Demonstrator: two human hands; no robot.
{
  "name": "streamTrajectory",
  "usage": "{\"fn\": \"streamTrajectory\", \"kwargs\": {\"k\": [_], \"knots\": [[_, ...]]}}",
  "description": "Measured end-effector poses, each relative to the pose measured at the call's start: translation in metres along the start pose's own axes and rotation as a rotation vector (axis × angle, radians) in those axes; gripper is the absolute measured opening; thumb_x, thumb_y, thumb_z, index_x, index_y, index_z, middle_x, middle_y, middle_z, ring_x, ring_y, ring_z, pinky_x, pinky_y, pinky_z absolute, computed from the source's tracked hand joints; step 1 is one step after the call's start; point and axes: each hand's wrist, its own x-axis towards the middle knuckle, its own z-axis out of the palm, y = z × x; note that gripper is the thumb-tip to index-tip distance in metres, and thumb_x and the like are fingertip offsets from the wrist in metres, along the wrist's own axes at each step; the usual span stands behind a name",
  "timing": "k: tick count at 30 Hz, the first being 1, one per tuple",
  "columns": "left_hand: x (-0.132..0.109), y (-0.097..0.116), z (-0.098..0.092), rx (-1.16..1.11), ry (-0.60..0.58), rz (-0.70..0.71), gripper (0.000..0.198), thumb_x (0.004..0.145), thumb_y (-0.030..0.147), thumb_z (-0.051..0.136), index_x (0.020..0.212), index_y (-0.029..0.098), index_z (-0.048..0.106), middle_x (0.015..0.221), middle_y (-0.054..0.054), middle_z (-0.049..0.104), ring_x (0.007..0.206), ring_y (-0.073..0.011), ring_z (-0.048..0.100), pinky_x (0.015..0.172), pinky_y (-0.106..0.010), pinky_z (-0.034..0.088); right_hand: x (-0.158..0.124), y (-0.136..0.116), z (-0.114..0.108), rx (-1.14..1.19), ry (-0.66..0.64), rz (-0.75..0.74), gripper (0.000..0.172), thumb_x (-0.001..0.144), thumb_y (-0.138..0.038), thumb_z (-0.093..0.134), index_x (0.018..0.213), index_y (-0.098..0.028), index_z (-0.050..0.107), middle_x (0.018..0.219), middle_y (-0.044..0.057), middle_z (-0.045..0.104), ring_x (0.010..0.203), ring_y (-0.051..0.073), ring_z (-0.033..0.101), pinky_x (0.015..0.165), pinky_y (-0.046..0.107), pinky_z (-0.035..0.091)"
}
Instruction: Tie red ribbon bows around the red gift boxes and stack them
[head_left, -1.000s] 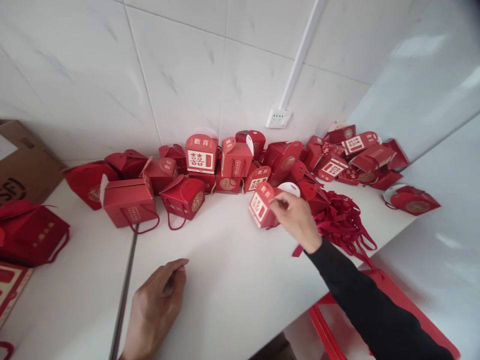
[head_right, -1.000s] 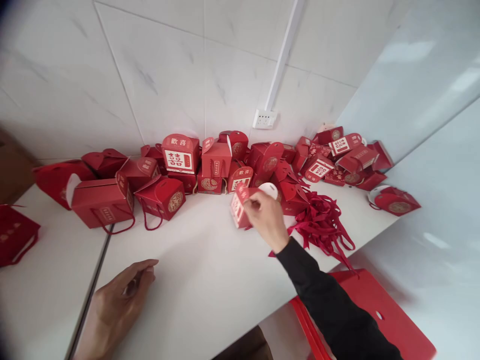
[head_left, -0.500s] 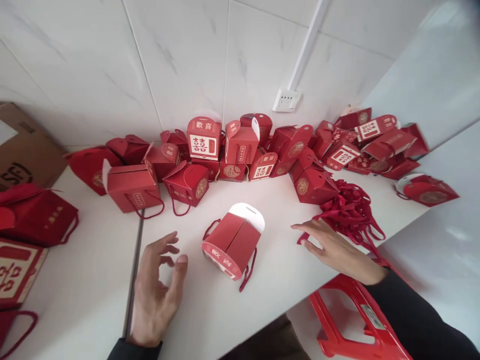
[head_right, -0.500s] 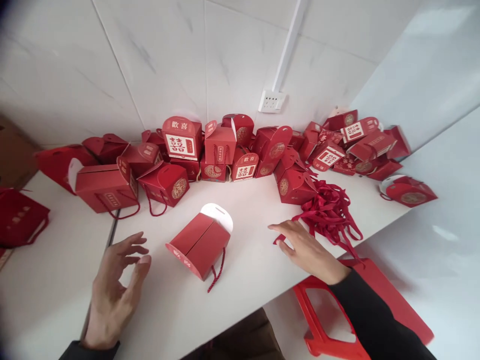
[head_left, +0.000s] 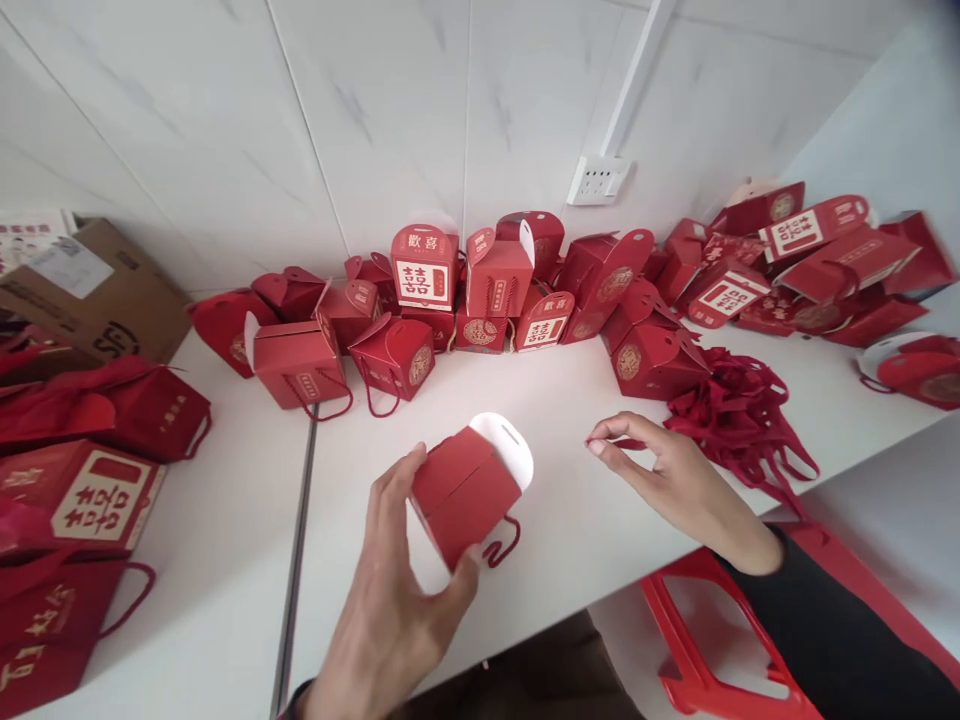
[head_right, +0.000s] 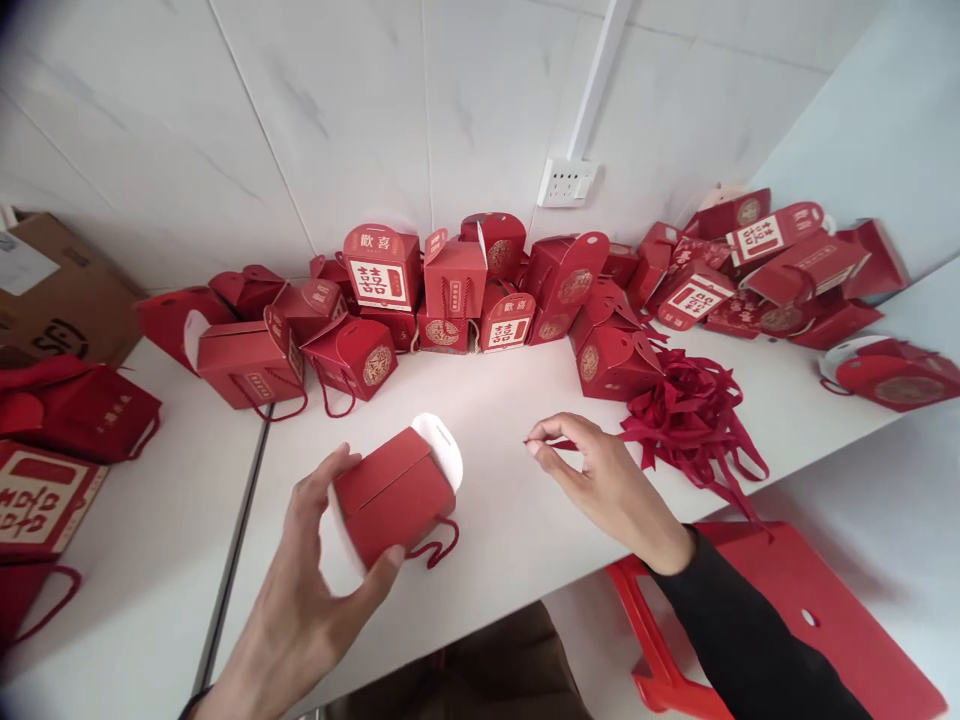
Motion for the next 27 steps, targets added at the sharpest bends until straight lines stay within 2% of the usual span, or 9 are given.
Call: {"fn": "streamTrajectory", "kwargs": {"k": [4, 7, 10, 12, 14, 19, 27], "knots": [[-0.013, -0.005, -0.040, 0.093, -0.091, 0.040, 0.069, 0.094, 0.032, 0.062, 0.157, 0.031, 0.035, 0.154, -0.014, 0.048, 0.142, -0.0340, 0.051, 0.104, -0.048, 0.057, 0.007, -0.038, 0.007, 0.212, -0.142, -0.012, 0.025, 0.101, -0.051, 0.060, 0.095, -0.028, 0.069, 0.101, 0.001, 0.073, 0.084, 0.021, 0.066, 0.060, 0.029, 0.046], [-0.012, 0.008, -0.051, 0.122, -0.034, 0.056, 0.055, 0.095, 0.033, 0.061, 0.149, 0.032, 0.048, 0.153, -0.012, 0.050, 0.139, -0.0343, 0.054, 0.099, -0.048, 0.059, 0.013, -0.053, 0.014, 0.316, -0.286, -0.042, 0.025, 0.102, -0.049, 0.059, 0.096, -0.028, 0.072, 0.100, 0.000, 0.074, 0.088, 0.020, 0.068, 0.069, 0.028, 0.050], [-0.002, 0.026, -0.044, 0.141, 0.073, 0.062, 0.032, 0.097, 0.026, 0.059, 0.128, 0.031, 0.063, 0.144, -0.009, 0.057, 0.132, -0.0300, 0.057, 0.098, -0.045, 0.057, 0.016, -0.058, 0.020, 0.392, -0.396, -0.055, 0.027, 0.102, -0.047, 0.057, 0.106, -0.026, 0.074, 0.108, 0.003, 0.075, 0.099, 0.022, 0.071, 0.083, 0.031, 0.054], [0.007, 0.035, -0.036, 0.162, 0.092, 0.108, 0.025, 0.098, 0.020, 0.057, 0.119, 0.030, 0.067, 0.137, -0.008, 0.060, 0.129, -0.0273, 0.057, 0.100, -0.045, 0.055, 0.018, -0.058, 0.022, 0.423, -0.446, -0.038, 0.027, 0.101, -0.045, 0.057, 0.112, -0.025, 0.072, 0.113, 0.005, 0.075, 0.102, 0.023, 0.072, 0.088, 0.034, 0.055], [0.016, 0.041, -0.028, 0.166, 0.083, 0.153, 0.023, 0.099, 0.017, 0.055, 0.114, 0.027, 0.069, 0.130, -0.008, 0.063, 0.126, -0.0260, 0.057, 0.101, -0.044, 0.054, 0.019, -0.058, 0.023, 0.440, -0.485, -0.017, 0.026, 0.100, -0.044, 0.059, 0.112, -0.024, 0.071, 0.108, 0.005, 0.075, 0.098, 0.023, 0.072, 0.086, 0.034, 0.055], [0.027, 0.043, -0.018, 0.181, 0.035, 0.191, 0.020, 0.099, 0.015, 0.053, 0.106, 0.021, 0.072, 0.118, -0.010, 0.069, 0.119, -0.0273, 0.057, 0.096, -0.046, 0.054, 0.021, -0.057, 0.023, 0.487, -0.532, -0.046, 0.027, 0.100, -0.046, 0.060, 0.093, -0.022, 0.070, 0.090, 0.002, 0.072, 0.088, 0.021, 0.069, 0.083, 0.034, 0.052], [0.031, 0.045, -0.014, 0.191, 0.022, 0.196, 0.021, 0.098, 0.014, 0.053, 0.100, 0.020, 0.073, 0.107, -0.008, 0.071, 0.108, -0.0264, 0.058, 0.091, -0.046, 0.052, 0.029, -0.059, 0.024, 0.584, -0.592, -0.062, 0.020, 0.099, -0.037, 0.061, 0.093, -0.021, 0.070, 0.091, 0.001, 0.070, 0.088, 0.019, 0.065, 0.083, 0.032, 0.048]]}}
